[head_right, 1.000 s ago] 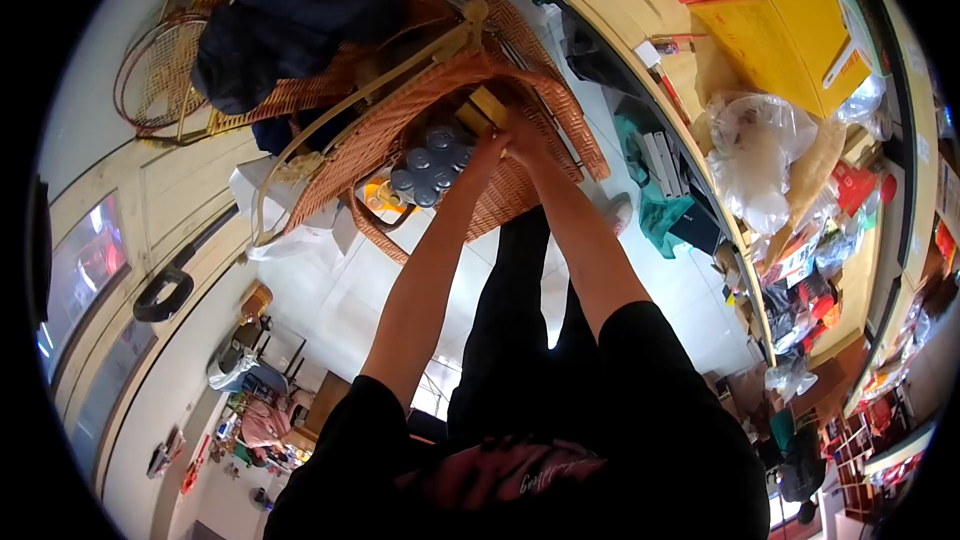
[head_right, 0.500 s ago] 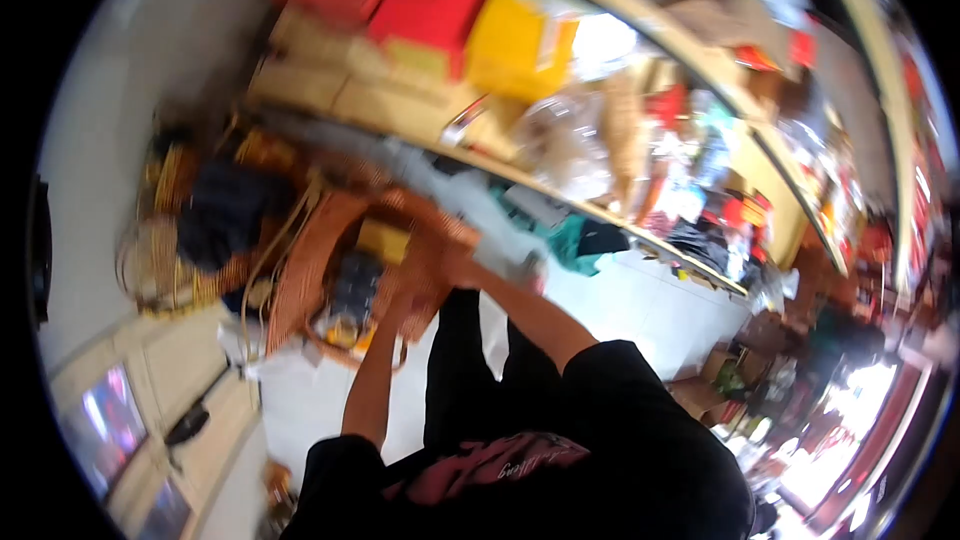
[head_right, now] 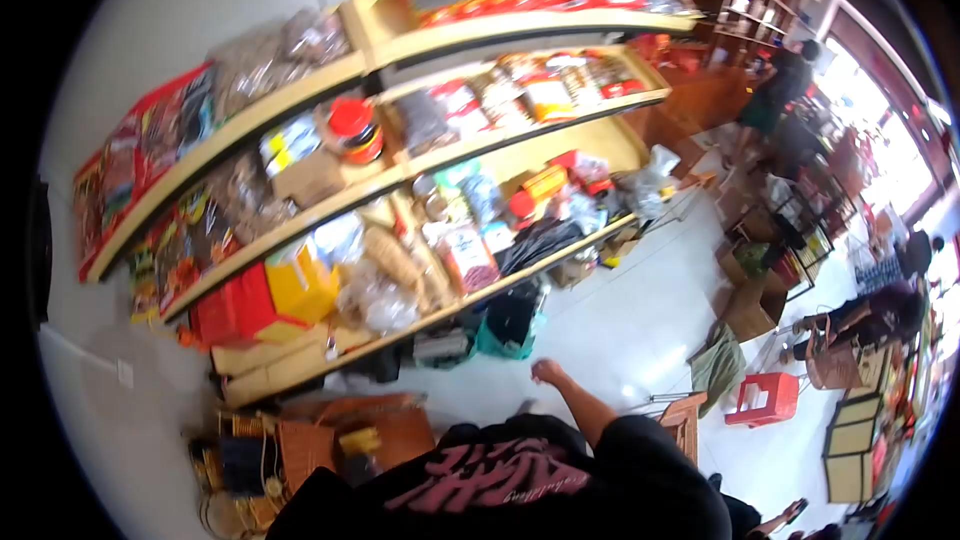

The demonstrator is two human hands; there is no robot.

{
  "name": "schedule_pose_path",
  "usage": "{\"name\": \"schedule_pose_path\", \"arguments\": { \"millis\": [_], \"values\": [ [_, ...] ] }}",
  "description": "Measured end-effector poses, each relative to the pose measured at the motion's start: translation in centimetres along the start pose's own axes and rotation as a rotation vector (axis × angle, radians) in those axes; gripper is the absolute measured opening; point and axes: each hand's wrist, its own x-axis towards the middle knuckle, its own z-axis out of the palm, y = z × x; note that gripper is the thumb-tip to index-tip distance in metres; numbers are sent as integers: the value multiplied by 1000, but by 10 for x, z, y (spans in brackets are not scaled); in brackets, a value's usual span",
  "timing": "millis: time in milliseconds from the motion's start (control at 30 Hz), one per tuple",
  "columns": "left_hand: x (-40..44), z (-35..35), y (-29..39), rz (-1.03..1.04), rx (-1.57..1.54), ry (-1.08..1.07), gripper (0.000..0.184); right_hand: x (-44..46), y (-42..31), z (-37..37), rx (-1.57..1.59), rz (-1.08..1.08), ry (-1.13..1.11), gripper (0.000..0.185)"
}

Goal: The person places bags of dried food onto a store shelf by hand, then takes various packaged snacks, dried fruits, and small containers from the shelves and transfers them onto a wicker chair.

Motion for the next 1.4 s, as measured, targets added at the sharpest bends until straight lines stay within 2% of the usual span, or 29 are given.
{"name": "schedule_pose_path", "arguments": {
  "millis": [33, 100, 167, 200, 233, 267, 333, 467, 533, 633, 667, 700, 733, 767, 800, 833, 867, 900, 1000, 1067, 1100, 1167, 1200, 1267, 1300, 1333, 1367, 1400],
  "values": [
    [7, 6, 44, 51, 48, 30, 20, -8, 39, -22, 87, 72, -35, 25],
    [29, 38, 153, 180, 143, 83, 20, -67, 72, -66, 224, 326, 58, 22],
    [48, 82, 269, 309, 216, 116, 21, -93, 151, -91, 453, 359, 101, 27],
    [56, 101, 326, 321, 180, 55, 17, -104, 180, -102, 519, 408, 131, 26],
    [42, 123, 380, 403, 134, 10, 14, -120, 198, -113, 587, 455, 160, 26],
    [40, 144, 429, 600, 242, -24, 12, -125, 219, -121, 669, 466, 217, 27],
    [3, 190, 512, 719, 162, -106, 14, -141, 242, -123, 844, 498, 312, 30],
    [-41, 258, 617, 887, 192, -244, 14, -154, 260, -125, 961, 444, 342, 32],
    [-69, 279, 643, 1091, 484, -95, 17, -156, 260, -129, 1002, 490, 335, 33],
    [-12, 272, 647, 1207, 586, -120, 22, -132, 278, -133, 862, 455, 285, 36],
    [-9, 267, 640, 1091, 493, -189, 21, -71, 374, -99, 782, 116, 342, 36],
    [-10, 260, 629, 973, 402, -256, 21, -67, 381, -110, 781, 119, 347, 36],
    [-2, 252, 617, 836, 330, -260, 16, -71, 380, -118, 852, 48, 347, 36],
    [-4, 240, 605, 643, 586, -197, 12, -82, 374, -124, 922, -23, 346, 37],
    [66, 216, 559, 728, 614, -272, 17, -97, 365, -135, 983, -99, 350, 39],
    [102, 194, 508, 358, 13, -400, 26, -117, 351, -142, 1042, -176, 352, 40],
    [101, 181, 491, 260, 88, -332, 26, -159, 286, -178, 1237, -104, 585, 45],
    [87, 171, 480, 220, 131, -271, 27, -152, 287, -193, 1232, -94, 583, 45],
    [73, 164, 491, 171, 11, -239, 28, -124, 287, -234, 841, -339, 769, 42],
    [70, 173, 521, 218, -106, -252, 29, -108, 306, -262, 550, -487, 841, 40],
    [69, 182, 544, 262, -177, -272, 30, -89, 317, -282, 492, -412, 797, 36],
    [36, 210, 617, 387, -349, -324, 31, -5, 377, -316, 137, 44, 504, 30],
    [8, 230, 666, 464, -444, -362, 32, 29, 408, -336, 18, 186, 393, 28],
    [-18, 259, 760, 616, -523, -417, 33, 22, 333, -406, 88, 472, 237, 25],
    [39, 262, 801, 1055, -188, -431, 26, 20, 296, -437, 208, 653, 349, 23],
    [163, 295, 863, 316, 129, -458, 17, 30, 290, -457, 336, 629, 441, 23],
    [207, 316, 926, 350, 380, -360, 12, 46, 286, -478, 363, 604, 492, 23],
    [153, 325, 980, 577, 341, -413, 18, 52, 269, -504, 407, 641, 537, 22]
  ]
}}
